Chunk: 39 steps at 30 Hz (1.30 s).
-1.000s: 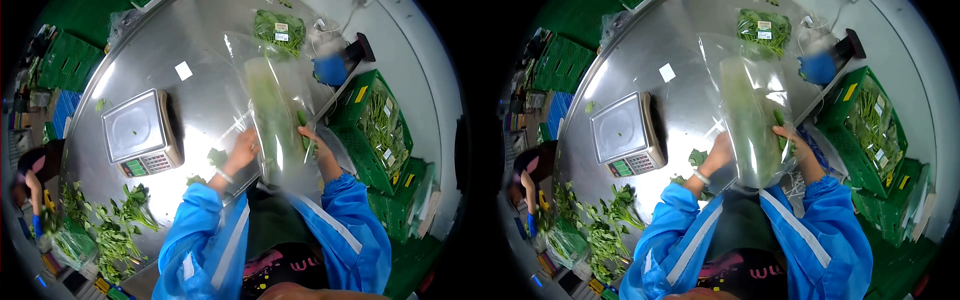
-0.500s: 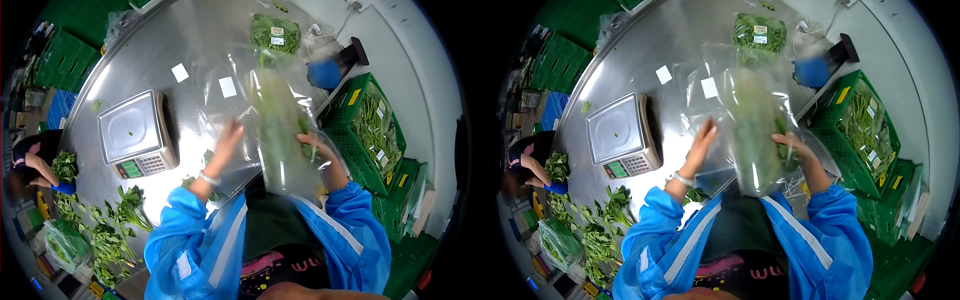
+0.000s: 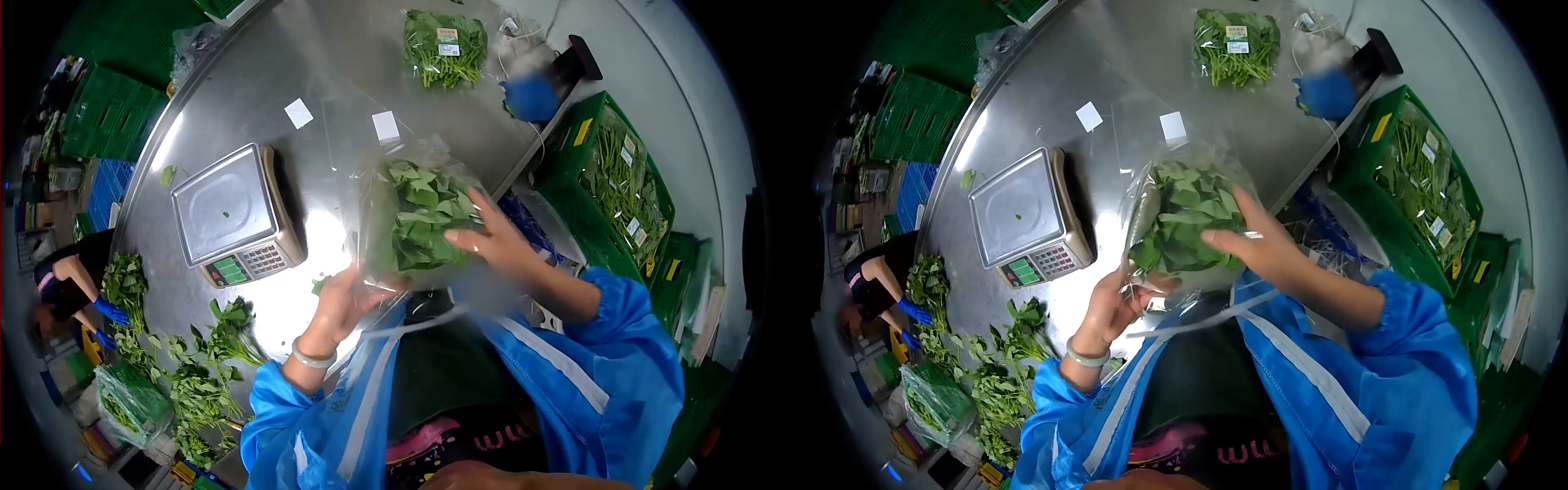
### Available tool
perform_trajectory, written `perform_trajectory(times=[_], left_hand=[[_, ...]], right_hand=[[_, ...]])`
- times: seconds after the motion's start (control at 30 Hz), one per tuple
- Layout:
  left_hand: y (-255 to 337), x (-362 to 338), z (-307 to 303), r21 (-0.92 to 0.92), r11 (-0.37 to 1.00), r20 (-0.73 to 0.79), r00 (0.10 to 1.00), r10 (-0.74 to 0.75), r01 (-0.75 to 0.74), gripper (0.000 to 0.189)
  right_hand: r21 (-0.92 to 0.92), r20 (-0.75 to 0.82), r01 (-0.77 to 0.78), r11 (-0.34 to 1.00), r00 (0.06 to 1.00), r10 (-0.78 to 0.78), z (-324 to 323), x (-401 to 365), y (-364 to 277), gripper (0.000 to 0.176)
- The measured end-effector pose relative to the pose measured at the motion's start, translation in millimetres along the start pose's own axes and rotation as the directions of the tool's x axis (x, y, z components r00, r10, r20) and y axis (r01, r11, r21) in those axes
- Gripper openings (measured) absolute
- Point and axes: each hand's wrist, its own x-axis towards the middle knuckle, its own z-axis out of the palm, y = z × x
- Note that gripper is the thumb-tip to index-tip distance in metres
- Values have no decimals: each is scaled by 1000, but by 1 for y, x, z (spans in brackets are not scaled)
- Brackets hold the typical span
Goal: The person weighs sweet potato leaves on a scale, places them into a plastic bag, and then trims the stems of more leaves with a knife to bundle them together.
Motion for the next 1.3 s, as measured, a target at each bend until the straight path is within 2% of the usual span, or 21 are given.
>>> perform_trajectory(times=[0.07, 0.13, 0.17, 0.3, 0.37, 0.4, 0.5, 0.53, 0.6, 0.63, 0.73, 0.77, 0.87, 0.9, 0.97, 1.07, 1.13, 1.17, 1.2, 1.27, 1.3], left_hand=[[2, -10, -1, -10, 1000, -57, 998, -16, 16, 44], [0, -10, -11, 109, 994, -23, 999, 33, -30, 41], [-3, -9, -16, 222, 972, 14, 997, 79, -80, 40], [-7, 7, -14, 140, 979, -140, 976, 168, -148, 39], [-5, 11, -16, 63, 982, -213, 959, 187, -178, 36], [-5, 14, -23, 30, 976, -195, 957, 216, -214, 35], [-4, 20, -19, -74, 955, -123, 953, 277, -287, 30], [-2, 20, -16, -75, 954, -122, 953, 279, -289, 30], [6, 20, -8, -17, 956, -167, 944, 285, -292, 27], [10, 22, -5, -19, 958, -137, 950, 280, -285, 24], [20, 9, 1, -56, 924, -59, 925, 376, -379, 24], [28, -5, 5, -77, 886, 61, 884, 463, -458, 24], [32, -34, 13, -130, 820, 229, 788, 572, -558, 29], [30, -33, 5, -77, 858, 169, 841, 513, -508, 30], [20, -21, -10, 0, 922, 11, 922, 387, -387, 30], [10, -22, -23, 0, 949, -10, 949, 316, -316, 25], [3, -22, -19, 5, 939, 12, 939, 343, -343, 24], [1, -22, -16, 16, 928, 38, 927, 373, -373, 24], [-4, -20, -19, 13, 926, 38, 926, 376, -376, 24], [-11, -13, -24, 9, 931, 57, 930, 363, -364, 24], [-13, -15, -20, 8, 935, 50, 934, 353, -354, 24]], right_hand=[[-83, 58, 57, 995, 997, -52, -5, -7, -3, 86], [-505, 203, 289, 814, 956, -214, -14, -7, -19, 85], [-578, 210, 286, 764, 957, -199, -16, 1, -19, 81], [-693, 231, 233, 683, 968, -96, -16, 10, -32, 66], [-778, 227, 501, 378, 787, -574, -21, 7, -21, 59], [-781, 228, 500, 374, 786, -575, -23, 8, -22, 59], [-956, -6, 248, 157, 519, -855, -31, 13, -24, 48], [-956, -4, 248, 155, 517, -856, -35, 16, -21, 48], [-834, -283, 192, 517, 657, -699, -46, 26, -10, 36], [-699, -298, 27, 715, 897, -326, -56, 34, -9, 25], [-395, -284, 195, 898, 903, -322, -63, 17, -24, 23], [-137, -212, 364, 921, 898, -386, -70, 0, -40, 21], [161, -331, 418, 894, 876, -350, -61, -21, -54, 24], [106, -187, 414, 904, 901, -391, -64, -11, -44, 25], [-30, -157, 358, 933, 921, -358, -64, 4, -24, 25], [-357, -84, 243, 902, 953, -290, -69, -1, -36, 23], [-690, -102, 215, 691, 917, -386, -51, -11, -50, 20], [-858, -84, 321, 402, 683, -725, -39, -11, -45, 11], [-858, -81, 323, 399, 682, -727, -27, -14, -52, 11], [-892, 137, 447, 68, 410, -902, -4, -21, -71, 12], [-834, 293, 551, 28, 485, -824, 9, -27, -66, 15]])
